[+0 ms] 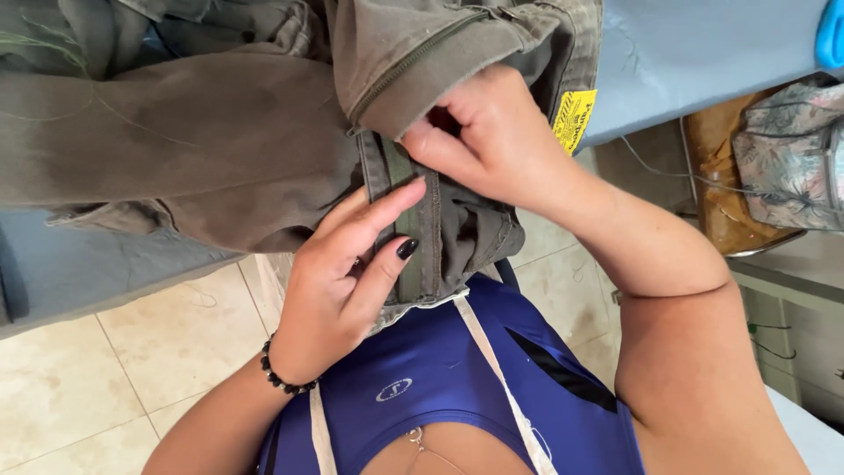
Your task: Inspecting and repairing the zipper area of a pair of cargo pants using pins and scissors.
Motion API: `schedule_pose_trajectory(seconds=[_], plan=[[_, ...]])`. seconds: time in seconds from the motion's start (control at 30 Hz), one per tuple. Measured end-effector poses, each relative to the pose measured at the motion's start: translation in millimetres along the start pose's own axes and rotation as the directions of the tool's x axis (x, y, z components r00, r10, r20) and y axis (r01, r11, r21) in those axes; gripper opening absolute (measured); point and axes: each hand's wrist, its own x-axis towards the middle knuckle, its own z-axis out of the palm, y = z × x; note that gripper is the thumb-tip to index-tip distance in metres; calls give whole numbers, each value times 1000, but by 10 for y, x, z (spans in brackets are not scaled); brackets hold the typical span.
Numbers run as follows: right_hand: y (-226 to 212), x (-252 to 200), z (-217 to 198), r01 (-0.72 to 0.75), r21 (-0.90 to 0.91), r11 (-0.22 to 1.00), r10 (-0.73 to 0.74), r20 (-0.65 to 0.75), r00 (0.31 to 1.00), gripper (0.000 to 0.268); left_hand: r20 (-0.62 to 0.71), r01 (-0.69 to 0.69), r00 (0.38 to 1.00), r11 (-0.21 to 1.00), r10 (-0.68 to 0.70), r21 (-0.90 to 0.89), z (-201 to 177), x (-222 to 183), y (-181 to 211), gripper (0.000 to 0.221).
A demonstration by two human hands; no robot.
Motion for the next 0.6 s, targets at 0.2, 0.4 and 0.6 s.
schedule_pose_trajectory(seconds=[0.2,0.4,0.6], plan=[[14,-90,177,36,-117,993,-51,-132,990,8,58,32,998,999,-30,-35,-24,-45,-64,43],[-13,-90,220,10,-101,995,-25,-142,990,6,79,13,997,998,-9,-59,-39,-88,-163,48],[60,-95,211,12,-248,969,-18,-22,1000,19,124,102,987,994,-98,-28,-52,-90,-167,55]])
